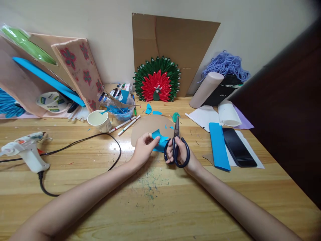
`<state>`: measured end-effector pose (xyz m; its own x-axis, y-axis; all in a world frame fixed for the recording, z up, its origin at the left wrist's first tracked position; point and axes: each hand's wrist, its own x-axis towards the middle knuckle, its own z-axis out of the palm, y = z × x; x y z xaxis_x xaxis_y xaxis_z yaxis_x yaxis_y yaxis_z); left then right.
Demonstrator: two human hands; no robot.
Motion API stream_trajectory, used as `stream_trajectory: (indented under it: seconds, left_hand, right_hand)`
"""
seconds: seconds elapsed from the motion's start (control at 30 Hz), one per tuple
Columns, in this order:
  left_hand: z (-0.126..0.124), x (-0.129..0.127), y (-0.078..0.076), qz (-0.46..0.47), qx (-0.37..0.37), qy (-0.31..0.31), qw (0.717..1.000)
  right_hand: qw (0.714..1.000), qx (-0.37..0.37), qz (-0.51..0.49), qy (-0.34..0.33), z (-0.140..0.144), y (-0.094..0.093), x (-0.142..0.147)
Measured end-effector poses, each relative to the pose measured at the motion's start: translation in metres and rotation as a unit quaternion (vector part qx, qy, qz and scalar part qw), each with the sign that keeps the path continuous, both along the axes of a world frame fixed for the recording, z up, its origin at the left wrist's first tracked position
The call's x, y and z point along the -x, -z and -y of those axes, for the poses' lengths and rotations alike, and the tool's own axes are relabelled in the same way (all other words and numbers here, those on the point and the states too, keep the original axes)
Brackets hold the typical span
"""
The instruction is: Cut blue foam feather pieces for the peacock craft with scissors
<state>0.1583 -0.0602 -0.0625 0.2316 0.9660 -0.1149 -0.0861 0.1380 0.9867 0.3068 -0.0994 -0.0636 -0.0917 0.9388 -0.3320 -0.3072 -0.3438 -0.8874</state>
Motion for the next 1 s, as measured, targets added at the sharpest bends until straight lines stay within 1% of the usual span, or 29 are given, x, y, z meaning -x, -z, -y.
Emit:
stream_trajectory:
  seconds: [0.07,0.17,0.27,0.37,0.47,0.57,0.73,0.87,1.0]
  left_hand:
    - [-0.002,0.002,-0.005,-0.007,0.002,-0.034,0.999]
    - [-0.007,0.006,-0.013,-0.038,-0.039,-0.076,0.996]
    - [-0.011,0.011,-0.022,-0.079,-0.109,-0.11,0.985]
    - [-0.011,0.013,-0.03,-0.118,-0.181,-0.133,0.967]
    - [-0.006,0.012,-0.036,-0.146,-0.213,-0.128,0.957]
    - [0.0,0.01,-0.036,-0.15,-0.199,-0.1,0.963]
    - [0.004,0.005,-0.028,-0.113,-0.14,-0.076,0.981]
    - [0.003,0.004,-0.025,-0.088,-0.088,-0.076,0.989]
    - [0.003,0.003,-0.026,-0.071,-0.061,-0.079,0.992]
  right_hand:
    - [0.998,0.035,-0.042,-0.038,0.003,-0.004,0.004]
    - [0.99,0.062,-0.069,-0.11,0.013,-0.01,0.008]
    - [0.985,0.061,-0.04,-0.159,0.026,-0.012,0.01]
    - [0.981,0.031,0.01,-0.192,0.036,-0.014,0.01]
    - [0.978,0.015,0.048,-0.203,0.04,-0.018,0.011]
    - [0.979,0.005,0.06,-0.195,0.039,-0.022,0.013]
    - [0.983,0.002,0.048,-0.18,0.037,-0.02,0.014]
    - [0.984,0.002,0.034,-0.173,0.038,-0.014,0.015]
    - [0.984,0.0,0.035,-0.172,0.038,-0.013,0.015]
